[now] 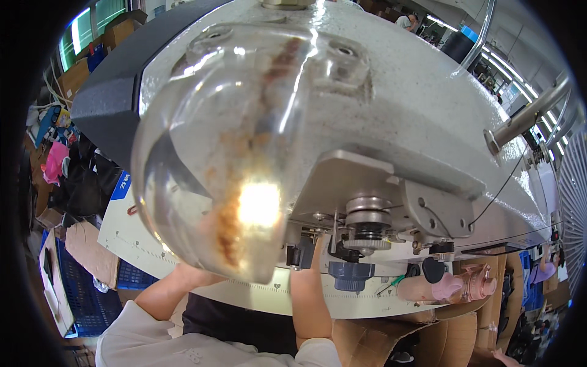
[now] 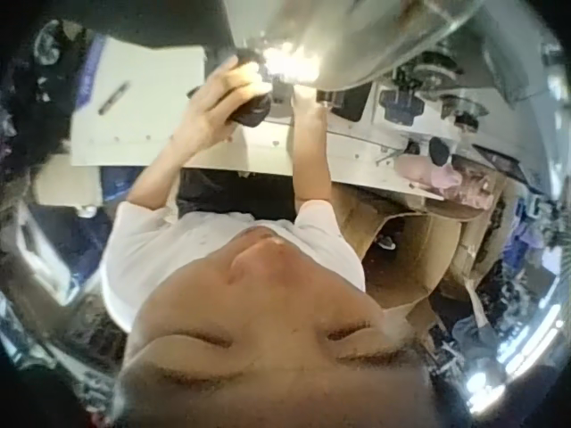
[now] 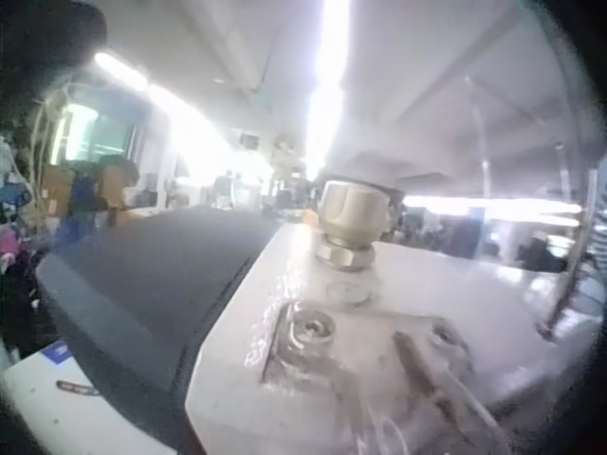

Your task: The person sews shoe components using a sewing machine and trims threads with thread snips.

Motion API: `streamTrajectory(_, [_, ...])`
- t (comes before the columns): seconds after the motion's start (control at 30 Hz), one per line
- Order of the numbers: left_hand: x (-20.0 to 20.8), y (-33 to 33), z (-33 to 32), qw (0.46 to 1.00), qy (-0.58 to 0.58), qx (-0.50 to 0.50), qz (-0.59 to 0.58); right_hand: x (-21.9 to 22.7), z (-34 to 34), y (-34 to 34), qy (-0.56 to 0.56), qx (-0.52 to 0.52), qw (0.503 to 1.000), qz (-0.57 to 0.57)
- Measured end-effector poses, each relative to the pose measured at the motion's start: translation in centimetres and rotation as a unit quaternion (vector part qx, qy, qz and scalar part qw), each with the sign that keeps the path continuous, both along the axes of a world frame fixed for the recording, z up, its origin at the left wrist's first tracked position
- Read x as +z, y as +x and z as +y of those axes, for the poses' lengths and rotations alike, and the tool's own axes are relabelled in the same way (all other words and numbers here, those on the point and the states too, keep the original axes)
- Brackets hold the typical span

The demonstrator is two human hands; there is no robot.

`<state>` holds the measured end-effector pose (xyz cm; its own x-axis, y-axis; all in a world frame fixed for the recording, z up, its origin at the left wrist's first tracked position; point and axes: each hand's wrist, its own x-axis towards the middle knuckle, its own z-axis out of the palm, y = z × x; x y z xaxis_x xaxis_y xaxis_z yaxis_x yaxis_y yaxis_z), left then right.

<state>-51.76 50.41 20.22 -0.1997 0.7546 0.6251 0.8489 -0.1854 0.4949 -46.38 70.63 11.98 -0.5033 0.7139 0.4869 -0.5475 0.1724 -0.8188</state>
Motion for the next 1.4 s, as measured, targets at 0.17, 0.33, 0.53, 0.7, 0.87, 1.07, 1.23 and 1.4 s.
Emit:
streamTrajectory(0.17, [1.6, -0.9, -0.6, 1.0, 0.01, -0.009, 0.01, -2.5, -0.5, 1.1, -0.021, 0.04, 0.997, 0.058])
streamTrajectory(0.33, [2.1, -1.2, -0.1, 0.999, 0.022, -0.013, 0.028, -4.7, 0.2, 2.0, -0.056, 0.04, 0.993, 0.093])
streamTrajectory(0.53, [1.1, -3.3, 0.0, 0.998, 0.037, -0.052, -0.008, -1.1, -2.2, 1.3, -0.11, 0.032, 0.989, 0.093])
streamTrajectory(0.7, [0.3, -3.8, 0.0, 0.999, -0.036, -0.039, -0.008, -2.2, -1.6, 1.5, -0.079, 0.018, 0.992, 0.095])
streamTrajectory(0.87, [-1.0, -4.5, 0.3, 0.999, -0.026, -0.035, 0.028, -3.5, -0.5, 1.6, -0.095, -0.035, 0.992, 0.082])
streamTrajectory(1.07, [-2.5, -5.4, 0.7, 0.997, 0.005, -0.044, 0.057, -3.6, -0.1, 2.2, -0.127, 0.031, 0.99, 0.05])
streamTrajectory(1.23, [0.5, -3.9, 0.5, 0.999, 0.005, -0.02, 0.033, -3.9, 0.3, 2.1, -0.143, 0.015, 0.989, 0.015])
streamTrajectory(1.4, [-1.2, 1.8, 0.4, 0.996, 0.022, 0.083, -0.023, -2.3, 1.7, 0.4, -0.139, -0.004, 0.99, 0.0])
